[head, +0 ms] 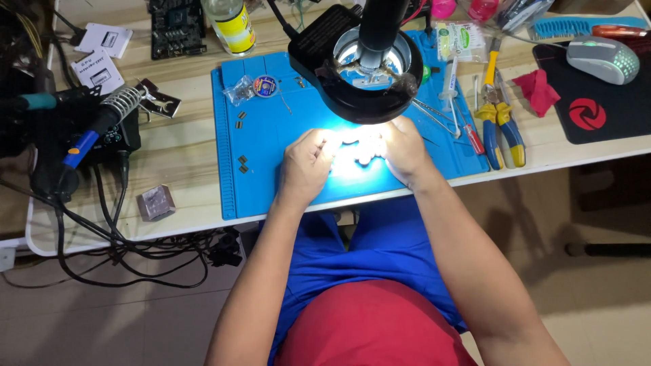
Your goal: Inspecting and moving tiny electronic components on a repair mat under a digital microscope.
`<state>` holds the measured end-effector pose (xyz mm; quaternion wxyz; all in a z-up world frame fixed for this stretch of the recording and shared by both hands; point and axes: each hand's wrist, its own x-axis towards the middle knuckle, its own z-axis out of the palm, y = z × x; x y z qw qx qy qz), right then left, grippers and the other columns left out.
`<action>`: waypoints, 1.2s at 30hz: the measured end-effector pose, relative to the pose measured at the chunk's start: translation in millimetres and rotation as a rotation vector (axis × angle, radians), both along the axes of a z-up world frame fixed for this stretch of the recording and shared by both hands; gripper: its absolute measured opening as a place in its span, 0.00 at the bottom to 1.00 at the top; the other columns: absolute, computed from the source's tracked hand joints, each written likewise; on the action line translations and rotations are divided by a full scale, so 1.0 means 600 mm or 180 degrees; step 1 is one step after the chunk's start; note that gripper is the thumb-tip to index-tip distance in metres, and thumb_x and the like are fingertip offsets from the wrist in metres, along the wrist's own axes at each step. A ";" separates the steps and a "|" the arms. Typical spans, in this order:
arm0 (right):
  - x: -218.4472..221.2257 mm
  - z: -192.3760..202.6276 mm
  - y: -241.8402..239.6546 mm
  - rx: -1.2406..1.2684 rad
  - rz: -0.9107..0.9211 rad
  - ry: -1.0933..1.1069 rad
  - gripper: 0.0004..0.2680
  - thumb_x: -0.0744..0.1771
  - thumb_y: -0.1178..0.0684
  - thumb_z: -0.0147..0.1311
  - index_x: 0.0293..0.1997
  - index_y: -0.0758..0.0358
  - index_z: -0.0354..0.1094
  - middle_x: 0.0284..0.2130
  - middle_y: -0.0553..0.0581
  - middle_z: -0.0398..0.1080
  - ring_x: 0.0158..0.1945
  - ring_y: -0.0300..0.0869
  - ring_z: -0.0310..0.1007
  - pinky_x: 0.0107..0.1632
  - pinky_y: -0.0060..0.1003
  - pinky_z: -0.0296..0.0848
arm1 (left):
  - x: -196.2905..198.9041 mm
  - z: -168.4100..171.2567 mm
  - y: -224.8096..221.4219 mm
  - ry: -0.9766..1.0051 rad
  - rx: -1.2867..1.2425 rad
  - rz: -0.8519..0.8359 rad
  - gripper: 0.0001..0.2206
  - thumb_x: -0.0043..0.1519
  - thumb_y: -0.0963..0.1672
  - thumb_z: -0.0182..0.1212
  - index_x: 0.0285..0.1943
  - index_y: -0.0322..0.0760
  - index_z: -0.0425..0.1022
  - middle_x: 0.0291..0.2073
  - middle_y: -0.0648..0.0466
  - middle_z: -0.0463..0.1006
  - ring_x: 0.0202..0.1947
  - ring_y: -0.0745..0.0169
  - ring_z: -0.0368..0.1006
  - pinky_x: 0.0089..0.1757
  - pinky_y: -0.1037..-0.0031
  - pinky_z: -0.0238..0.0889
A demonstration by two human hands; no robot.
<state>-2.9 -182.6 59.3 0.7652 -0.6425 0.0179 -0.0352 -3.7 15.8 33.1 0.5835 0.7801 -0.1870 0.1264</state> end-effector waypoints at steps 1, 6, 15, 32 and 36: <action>-0.003 0.003 0.002 -0.0001 0.0003 0.0007 0.18 0.76 0.52 0.48 0.29 0.71 0.73 0.15 0.70 0.69 0.16 0.53 0.74 0.23 0.44 0.77 | -0.001 -0.003 -0.001 0.0007 -0.0001 0.0003 0.09 0.70 0.43 0.62 0.37 0.35 0.78 0.26 0.43 0.77 0.25 0.46 0.82 0.33 0.60 0.76; -0.009 0.005 0.002 0.0109 0.0274 -0.0123 0.09 0.72 0.59 0.52 0.33 0.71 0.74 0.19 0.70 0.71 0.22 0.53 0.77 0.26 0.42 0.77 | -0.018 0.031 -0.011 -0.0302 0.0311 0.0251 0.02 0.65 0.40 0.65 0.39 0.40 0.80 0.26 0.46 0.73 0.31 0.43 0.80 0.37 0.61 0.74; -0.007 -0.014 -0.017 -0.1841 0.0377 -0.1571 0.05 0.69 0.62 0.63 0.42 0.77 0.77 0.30 0.74 0.77 0.30 0.64 0.75 0.40 0.54 0.80 | 0.003 0.003 -0.009 -0.0340 0.0178 0.0245 0.05 0.63 0.38 0.68 0.43 0.42 0.85 0.32 0.50 0.80 0.34 0.41 0.81 0.37 0.60 0.75; -0.019 0.004 0.013 -0.1688 -0.0078 -0.1874 0.11 0.71 0.61 0.60 0.26 0.67 0.72 0.16 0.63 0.73 0.17 0.52 0.74 0.24 0.37 0.75 | -0.013 0.028 -0.030 -0.0339 0.0430 0.0558 0.03 0.60 0.37 0.71 0.39 0.35 0.83 0.26 0.46 0.77 0.28 0.39 0.79 0.26 0.60 0.68; -0.010 -0.055 -0.044 -0.1987 -0.0112 -0.1873 0.06 0.63 0.63 0.63 0.26 0.63 0.68 0.17 0.60 0.68 0.22 0.49 0.71 0.29 0.39 0.72 | 0.004 -0.008 -0.017 -0.0398 0.0329 0.0577 0.04 0.59 0.36 0.68 0.34 0.37 0.80 0.23 0.55 0.69 0.22 0.64 0.72 0.28 0.74 0.67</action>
